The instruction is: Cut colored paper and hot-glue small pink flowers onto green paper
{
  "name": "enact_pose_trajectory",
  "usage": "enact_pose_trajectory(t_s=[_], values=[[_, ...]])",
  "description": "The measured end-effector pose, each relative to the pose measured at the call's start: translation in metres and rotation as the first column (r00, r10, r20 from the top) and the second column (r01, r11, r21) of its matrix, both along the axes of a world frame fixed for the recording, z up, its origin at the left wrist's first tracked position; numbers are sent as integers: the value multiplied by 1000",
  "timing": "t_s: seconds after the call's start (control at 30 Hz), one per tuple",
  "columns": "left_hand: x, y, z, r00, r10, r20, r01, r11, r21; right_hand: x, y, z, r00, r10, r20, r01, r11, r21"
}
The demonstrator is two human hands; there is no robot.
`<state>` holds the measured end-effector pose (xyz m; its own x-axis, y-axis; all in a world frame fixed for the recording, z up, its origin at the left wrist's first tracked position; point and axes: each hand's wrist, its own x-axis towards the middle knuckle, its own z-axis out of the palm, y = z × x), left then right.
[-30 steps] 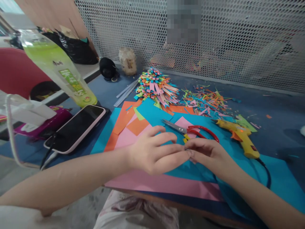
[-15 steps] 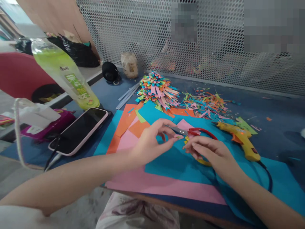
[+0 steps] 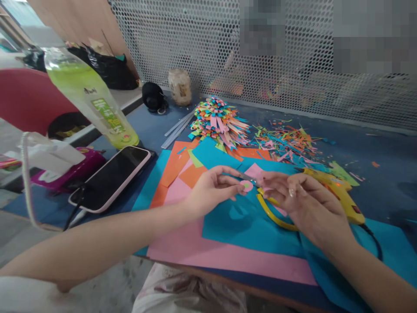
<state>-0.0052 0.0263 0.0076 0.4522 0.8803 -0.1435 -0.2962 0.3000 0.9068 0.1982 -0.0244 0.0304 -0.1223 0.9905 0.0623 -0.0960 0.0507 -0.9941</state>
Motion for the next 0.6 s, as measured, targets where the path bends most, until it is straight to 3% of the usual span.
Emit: enact_pose_trajectory(t_s=[0.1,0.17,0.27,0.37,0.43,0.5,0.53,0.6], values=[[0,3,-1,1000,21,-8,-21,1000,15,-1,2,2,990,112,-86,-121,987,-104],[-1,4,-1,999,39,-18,-39,999,26,-1,1,2,970,224,-92,-240,943,-230],[-2,5,-1,997,68,-22,-66,997,48,3,-1,2,891,447,-77,-434,793,-428],[-4,6,-1,993,114,-5,-113,990,84,8,-5,7,799,598,-68,-530,645,-550],[-4,8,-1,986,164,11,-165,981,107,11,-7,12,680,729,-83,-601,489,-632],[-5,10,-1,976,217,30,-219,969,117,11,-8,17,501,862,-75,-679,338,-651],[-6,11,-1,971,236,34,-238,964,115,11,-9,19,419,907,-48,-718,299,-628],[-7,13,-2,966,255,34,-258,960,106,8,-11,21,343,938,47,-793,316,-521]])
